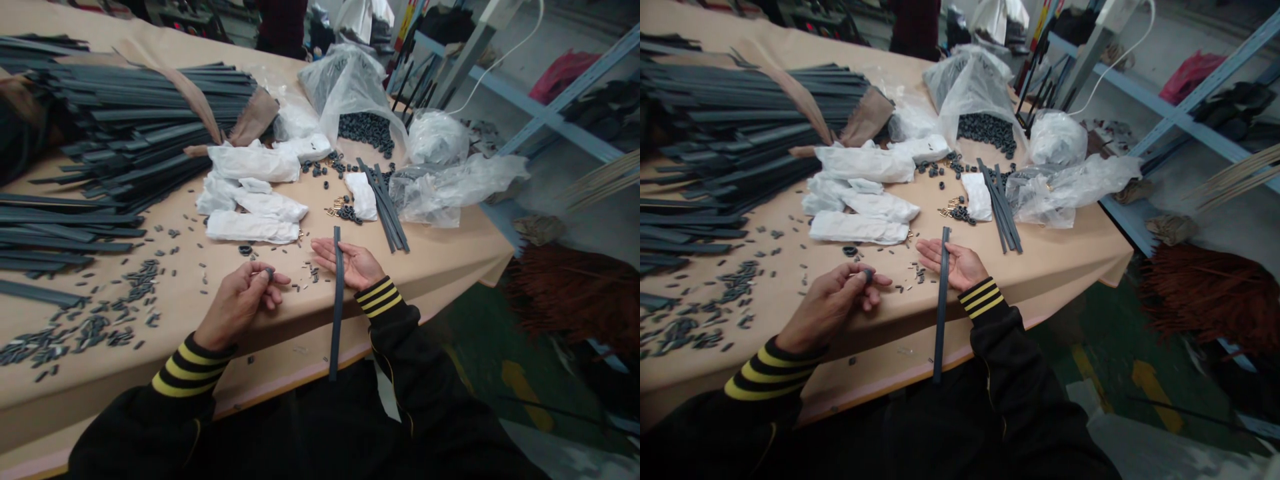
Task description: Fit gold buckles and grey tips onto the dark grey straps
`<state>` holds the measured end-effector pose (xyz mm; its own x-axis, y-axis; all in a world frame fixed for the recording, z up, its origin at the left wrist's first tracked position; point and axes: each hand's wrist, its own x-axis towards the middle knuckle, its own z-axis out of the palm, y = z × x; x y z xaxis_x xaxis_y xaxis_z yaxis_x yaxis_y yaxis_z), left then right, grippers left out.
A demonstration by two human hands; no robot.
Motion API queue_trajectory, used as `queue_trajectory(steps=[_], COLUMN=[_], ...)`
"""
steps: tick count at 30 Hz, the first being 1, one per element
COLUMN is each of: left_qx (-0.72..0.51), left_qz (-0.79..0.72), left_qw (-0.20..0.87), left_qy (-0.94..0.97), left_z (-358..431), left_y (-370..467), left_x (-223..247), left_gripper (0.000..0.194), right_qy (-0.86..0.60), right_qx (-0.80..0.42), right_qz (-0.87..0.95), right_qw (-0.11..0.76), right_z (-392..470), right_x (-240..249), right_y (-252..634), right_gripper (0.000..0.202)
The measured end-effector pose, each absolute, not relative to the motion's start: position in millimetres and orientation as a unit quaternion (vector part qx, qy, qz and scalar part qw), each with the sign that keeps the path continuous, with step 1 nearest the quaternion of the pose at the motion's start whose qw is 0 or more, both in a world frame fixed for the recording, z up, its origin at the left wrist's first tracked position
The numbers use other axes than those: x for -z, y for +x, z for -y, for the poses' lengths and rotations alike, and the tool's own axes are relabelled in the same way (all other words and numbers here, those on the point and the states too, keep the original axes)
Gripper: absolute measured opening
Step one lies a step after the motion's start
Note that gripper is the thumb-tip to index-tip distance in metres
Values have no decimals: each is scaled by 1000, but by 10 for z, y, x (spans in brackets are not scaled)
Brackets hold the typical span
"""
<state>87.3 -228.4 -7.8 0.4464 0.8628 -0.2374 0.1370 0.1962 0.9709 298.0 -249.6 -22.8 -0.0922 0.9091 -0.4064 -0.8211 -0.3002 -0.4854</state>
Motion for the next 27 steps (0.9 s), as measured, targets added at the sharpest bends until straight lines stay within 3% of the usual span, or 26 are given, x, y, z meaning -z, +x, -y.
queue_trajectory(steps=[7, 15, 27], left_qx=[-254, -127, -120], left_qz=[-415, -249, -267], left_qw=[687, 847, 860], left_qy=[540, 451, 418], left_z=[2336, 2554, 2576], left_y=[1006, 1282, 1267], left_x=[65, 155, 151], left_gripper=[19, 19, 22], right_qy=[-349, -350, -339], right_qx=[-690, -687, -696], right_qz=[17, 18, 34], right_qw=[634, 637, 632], right_z=[2370, 2291, 2323], right_x=[218, 230, 247], right_y=[3000, 2982, 2986], right_gripper=[30, 29, 25])
